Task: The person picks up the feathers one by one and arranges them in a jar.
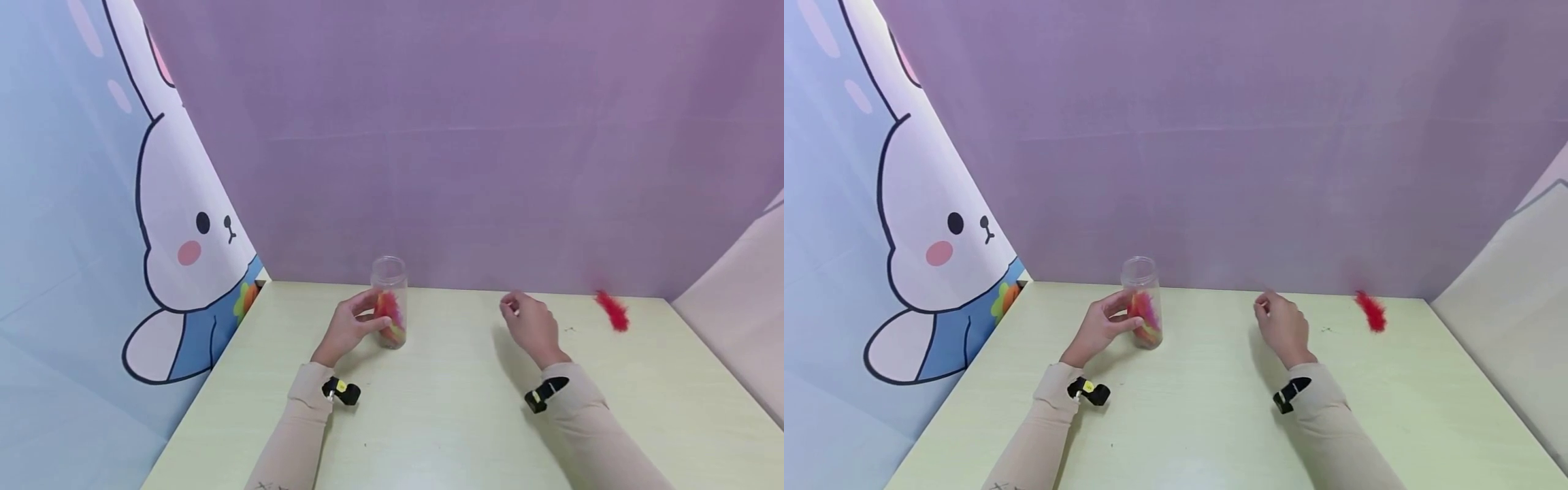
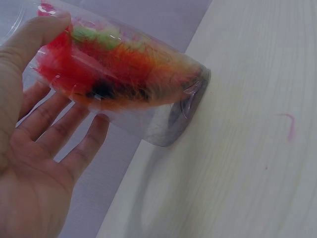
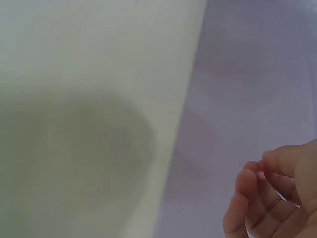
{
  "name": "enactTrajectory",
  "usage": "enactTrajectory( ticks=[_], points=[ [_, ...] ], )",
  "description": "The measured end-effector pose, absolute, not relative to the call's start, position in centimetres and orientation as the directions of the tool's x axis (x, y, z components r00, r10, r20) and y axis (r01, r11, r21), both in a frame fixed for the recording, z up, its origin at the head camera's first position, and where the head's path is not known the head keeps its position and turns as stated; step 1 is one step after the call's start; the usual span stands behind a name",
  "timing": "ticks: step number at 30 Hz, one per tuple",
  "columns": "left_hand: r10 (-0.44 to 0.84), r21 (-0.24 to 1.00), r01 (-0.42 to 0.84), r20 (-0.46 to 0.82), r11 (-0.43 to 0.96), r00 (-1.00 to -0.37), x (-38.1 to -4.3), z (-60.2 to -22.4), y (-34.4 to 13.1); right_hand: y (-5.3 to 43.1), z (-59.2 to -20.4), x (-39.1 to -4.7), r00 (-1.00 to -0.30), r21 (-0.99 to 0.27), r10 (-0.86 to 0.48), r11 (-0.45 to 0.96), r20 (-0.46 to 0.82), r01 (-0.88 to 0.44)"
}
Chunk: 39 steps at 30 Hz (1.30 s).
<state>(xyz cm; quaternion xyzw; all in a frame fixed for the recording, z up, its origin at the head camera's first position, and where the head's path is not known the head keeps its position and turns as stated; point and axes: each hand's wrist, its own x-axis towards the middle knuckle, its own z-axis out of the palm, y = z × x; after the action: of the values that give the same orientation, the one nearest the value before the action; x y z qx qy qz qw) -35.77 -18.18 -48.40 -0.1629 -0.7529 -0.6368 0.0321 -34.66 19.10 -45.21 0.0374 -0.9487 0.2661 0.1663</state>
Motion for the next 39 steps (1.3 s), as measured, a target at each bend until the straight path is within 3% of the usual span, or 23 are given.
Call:
enactTrajectory(
  ticks=[10, 20, 28, 39],
  points=[
    [0.193, 0.954, 0.267, 0.238, 0.137, -0.952, -35.8, -48.5, -18.6, 27.0, -47.3, -33.7, -0.961, -0.557, 0.161, 0.830, 0.223, 0.010],
    [0.193, 0.954, 0.265, 0.236, 0.138, -0.952, -35.7, -48.5, -18.6, 33.2, -47.8, -32.4, -0.932, -0.597, 0.337, 0.778, 0.131, 0.197],
    [0.191, 0.955, 0.264, 0.237, 0.132, -0.953, -35.8, -48.6, -18.6, 36.2, -47.9, -32.4, -0.907, -0.644, 0.421, 0.693, -0.005, 0.325],
    [0.199, 0.953, 0.274, 0.246, 0.131, -0.949, -35.9, -48.2, -18.4, 38.1, -48.5, -32.9, -0.867, -0.727, 0.489, 0.559, -0.097, 0.397]
  ],
)
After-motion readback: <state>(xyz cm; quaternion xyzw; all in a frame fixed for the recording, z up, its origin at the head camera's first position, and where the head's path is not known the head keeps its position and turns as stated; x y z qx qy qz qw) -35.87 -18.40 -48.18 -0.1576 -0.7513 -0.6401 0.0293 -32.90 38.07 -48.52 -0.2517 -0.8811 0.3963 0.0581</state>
